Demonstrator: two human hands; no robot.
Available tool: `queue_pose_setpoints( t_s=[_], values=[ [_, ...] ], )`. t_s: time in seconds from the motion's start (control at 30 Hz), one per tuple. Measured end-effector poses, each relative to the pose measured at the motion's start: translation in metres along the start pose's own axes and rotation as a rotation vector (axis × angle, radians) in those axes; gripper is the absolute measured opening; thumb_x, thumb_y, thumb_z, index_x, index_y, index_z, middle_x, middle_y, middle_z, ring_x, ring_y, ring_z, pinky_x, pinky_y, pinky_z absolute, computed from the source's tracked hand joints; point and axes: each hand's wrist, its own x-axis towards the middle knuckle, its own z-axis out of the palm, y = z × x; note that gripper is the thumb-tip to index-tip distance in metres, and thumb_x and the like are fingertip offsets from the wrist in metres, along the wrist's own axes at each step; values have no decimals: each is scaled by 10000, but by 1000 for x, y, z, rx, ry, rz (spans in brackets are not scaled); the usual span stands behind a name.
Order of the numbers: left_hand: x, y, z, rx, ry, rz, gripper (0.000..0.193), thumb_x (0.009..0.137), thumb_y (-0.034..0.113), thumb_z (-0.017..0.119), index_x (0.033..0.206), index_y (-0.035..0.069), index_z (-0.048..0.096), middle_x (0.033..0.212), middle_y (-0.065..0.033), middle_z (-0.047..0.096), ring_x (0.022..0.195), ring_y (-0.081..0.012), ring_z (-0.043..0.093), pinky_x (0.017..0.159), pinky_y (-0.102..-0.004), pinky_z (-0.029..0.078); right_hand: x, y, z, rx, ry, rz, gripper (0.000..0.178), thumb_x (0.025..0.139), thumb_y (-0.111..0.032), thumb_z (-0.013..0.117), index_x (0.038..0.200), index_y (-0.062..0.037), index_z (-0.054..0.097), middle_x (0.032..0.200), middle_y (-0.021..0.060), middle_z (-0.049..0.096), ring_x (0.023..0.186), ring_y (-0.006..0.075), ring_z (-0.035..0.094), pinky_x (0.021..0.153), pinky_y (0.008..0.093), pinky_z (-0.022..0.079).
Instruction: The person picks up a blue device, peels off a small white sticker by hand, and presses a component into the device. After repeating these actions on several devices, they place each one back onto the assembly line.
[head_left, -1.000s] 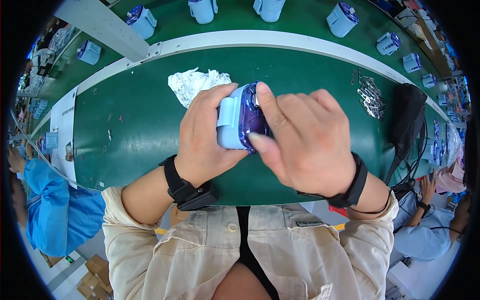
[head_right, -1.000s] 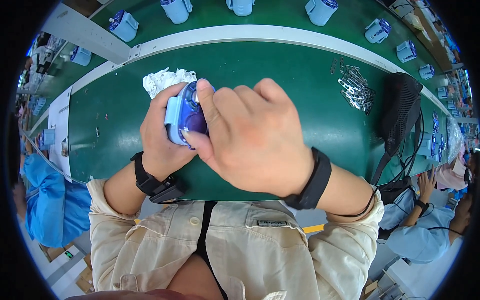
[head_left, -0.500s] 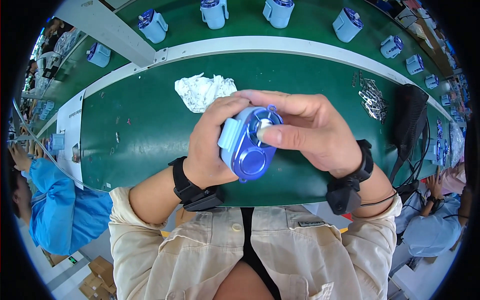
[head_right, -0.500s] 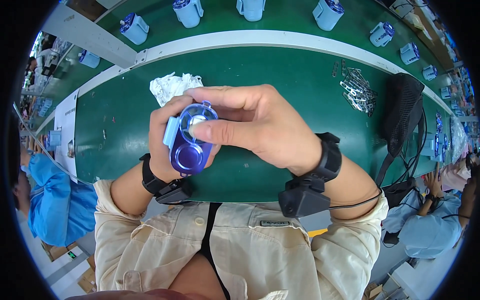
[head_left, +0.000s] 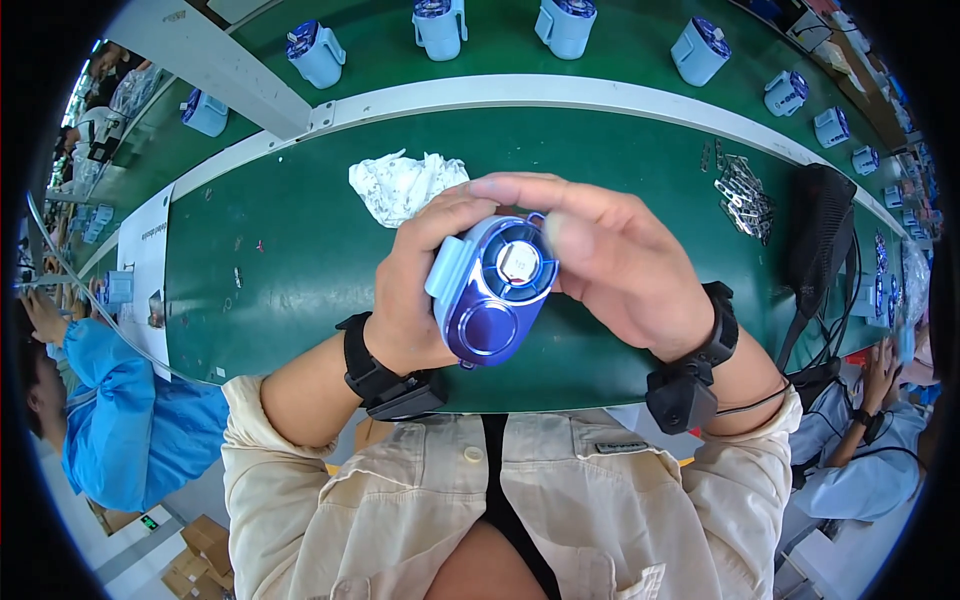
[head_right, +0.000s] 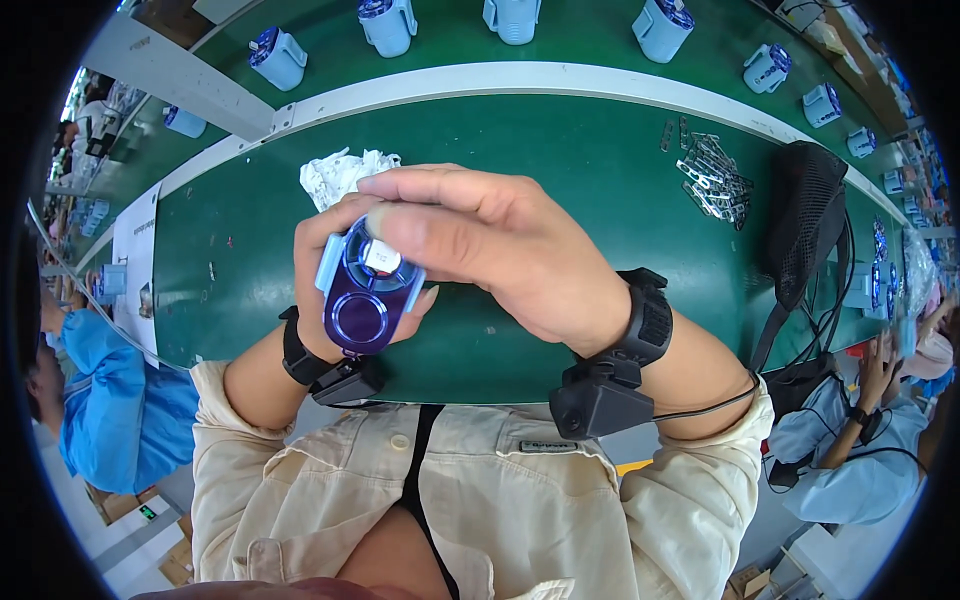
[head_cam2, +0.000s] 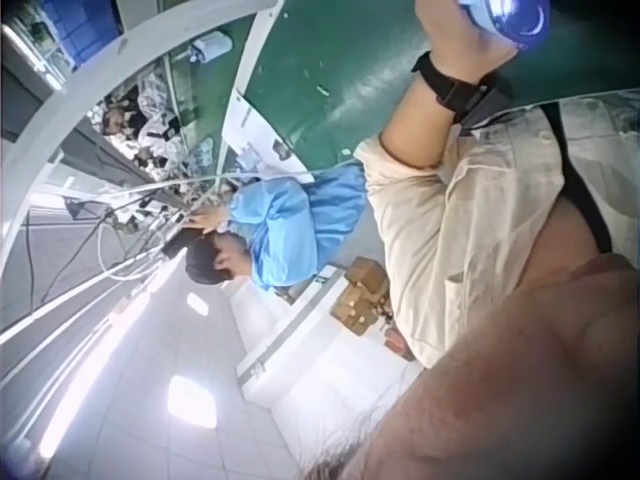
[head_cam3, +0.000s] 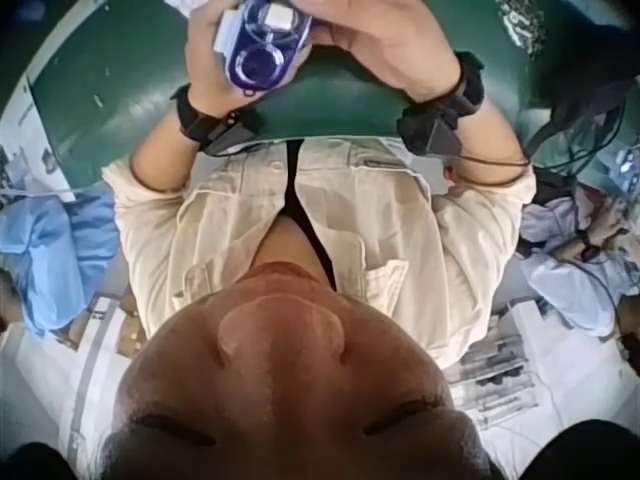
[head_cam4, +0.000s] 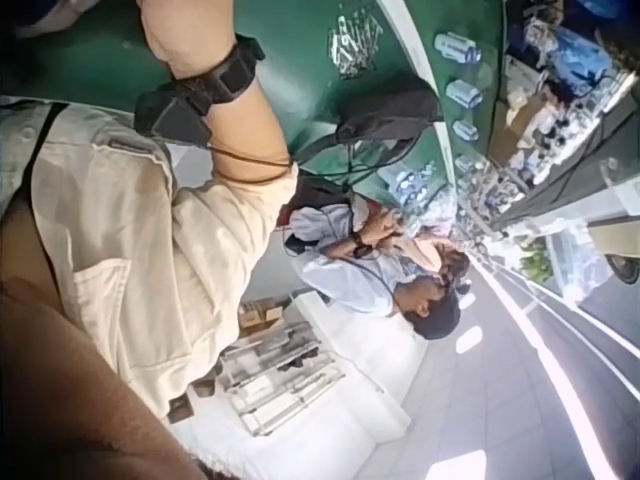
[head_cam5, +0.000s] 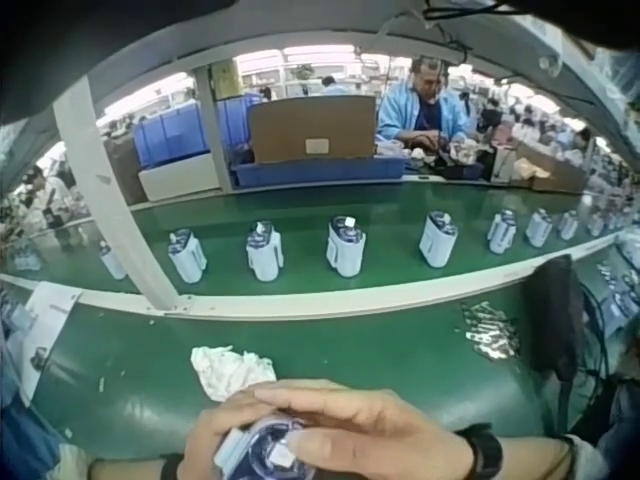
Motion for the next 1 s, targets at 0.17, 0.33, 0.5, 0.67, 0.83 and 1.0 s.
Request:
queue_pose_setpoints(
  t_s=[0.17, 0.33, 0.5, 0.67, 0.83, 1.0],
  values=[
    [-6, -2, 3, -58, -32, -75, 697, 694, 95, 842, 1260, 20, 442, 1118, -172, 628, 1033, -313, 626, 893, -403, 489, -1, 8, 2, -134, 42, -83, 424, 923, -73, 610, 1327, 10, 510, 1276, 105, 563, 1141, 176, 567, 974, 322, 472],
    [-7, -3, 0, -19, -106, -125, 737, 688, 89, 840, 1276, 38, 398, 1153, -172, 584, 1043, -280, 612, 885, -378, 492, 1, 7, -4, -238, 72, -73, 432, 932, -71, 595, 1345, 3, 491, 1265, 98, 563, 1133, 174, 571, 984, 321, 465],
    [-1, -5, 3, -55, -77, -49, 754, 680, 90, 847, 1278, 51, 388, 1180, -164, 564, 1052, -286, 606, 897, -374, 486, 4, 1, -5, -88, 21, 15, 492, 914, -118, 641, 1363, -5, 476, 1315, 111, 522, 1174, 185, 543, 1005, 337, 445],
    [-13, -18, 2, -135, -7, -28, 792, 648, 111, 879, 1282, 66, 406, 1219, -171, 561, 1108, -322, 582, 937, -401, 461, 2, 3, 1, -329, -81, -151, 807, 775, -183, 798, 1440, -30, 366, 1403, 133, 419, 1265, 231, 462, 1032, 369, 408],
    [-9, -17, 7, -96, 8, -24, 827, 625, 125, 895, 1287, 71, 403, 1248, -177, 542, 1164, -328, 543, 966, -415, 443, -1, 18, 6, -922, -34, -509, 1018, 623, -229, 905, 1437, -45, 322, 1413, 173, 373, 1308, 300, 410, 1054, 404, 379],
    [-9, -16, 5, -61, -6, -23, 861, 624, 127, 898, 1303, 87, 370, 1255, -175, 513, 1163, -310, 535, 957, -411, 450, -2, 20, 12, -1033, 26, -581, 1008, 584, -264, 926, 1383, -49, 350, 1393, 208, 373, 1299, 351, 412, 1035, 422, 400]
  ],
)
